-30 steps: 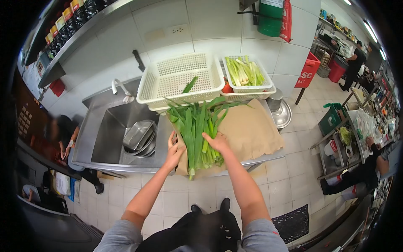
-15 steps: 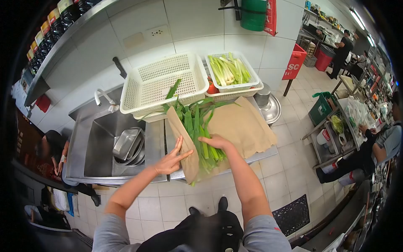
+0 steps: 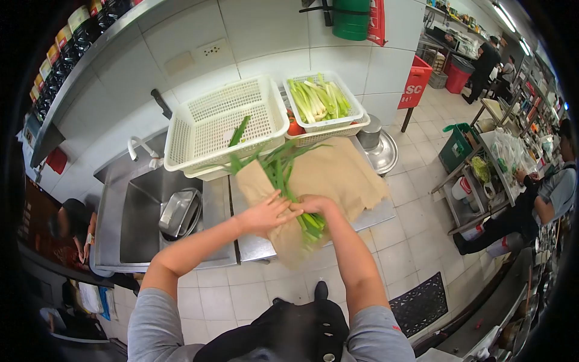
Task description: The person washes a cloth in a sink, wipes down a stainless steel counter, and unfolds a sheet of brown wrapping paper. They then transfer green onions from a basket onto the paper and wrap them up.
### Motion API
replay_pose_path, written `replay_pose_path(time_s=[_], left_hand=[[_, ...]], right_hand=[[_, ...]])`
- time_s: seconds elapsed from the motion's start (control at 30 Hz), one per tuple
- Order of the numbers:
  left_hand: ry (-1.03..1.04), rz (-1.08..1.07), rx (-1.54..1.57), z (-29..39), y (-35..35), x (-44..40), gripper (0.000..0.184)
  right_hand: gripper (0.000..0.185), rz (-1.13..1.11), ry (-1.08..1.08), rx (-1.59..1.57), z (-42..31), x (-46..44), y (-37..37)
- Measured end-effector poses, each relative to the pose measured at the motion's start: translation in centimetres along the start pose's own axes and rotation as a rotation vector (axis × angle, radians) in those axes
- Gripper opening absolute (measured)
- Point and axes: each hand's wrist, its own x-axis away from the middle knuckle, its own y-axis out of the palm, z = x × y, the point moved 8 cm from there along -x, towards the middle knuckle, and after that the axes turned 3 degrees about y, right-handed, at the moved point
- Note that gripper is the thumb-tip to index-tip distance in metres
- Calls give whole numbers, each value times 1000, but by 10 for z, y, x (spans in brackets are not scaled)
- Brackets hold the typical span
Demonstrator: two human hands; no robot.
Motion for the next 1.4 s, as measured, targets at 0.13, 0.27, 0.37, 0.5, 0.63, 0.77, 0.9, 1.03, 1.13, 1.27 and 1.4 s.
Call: replay_pose_path(time_s=[0.13,0.27,0.37,0.5,0.63,0.77,0.9,1.03,1.13,1.27,1.4], left_hand=[[-226,-49,158,40,-17,-8,88],[-411,48,282,39,-18,-8,108],[-395,-16,399,30,-4,-11,117],[-360,-86,568,9,-4,-24,132],[-288,-301,645,2,19,-35,147],[-235,-531,685,-5,33,-51,151],[-226,-488,600,-7,19,-59,151],[-203,-555,566,-3,33,-57,144],[-201,-562,639,-7,33,-58,141],[-206,-585,683,-8,30,-61,135],[-245,-591,759,-11,42,-62,133]], right_hand=[[71,-4,-207,405,0,-8,1],[78,46,-332,512,-13,-13,-5],[72,-43,-197,337,-6,-13,-10],[70,-138,-206,157,-3,-2,-12],[57,17,-266,-97,9,-1,-27],[56,195,-279,-336,33,7,-52],[41,339,-312,15,38,13,-54],[32,280,-348,267,16,19,-48],[27,261,-414,289,9,8,-49],[24,291,-475,238,20,15,-52],[25,530,-550,-189,43,45,-92]])
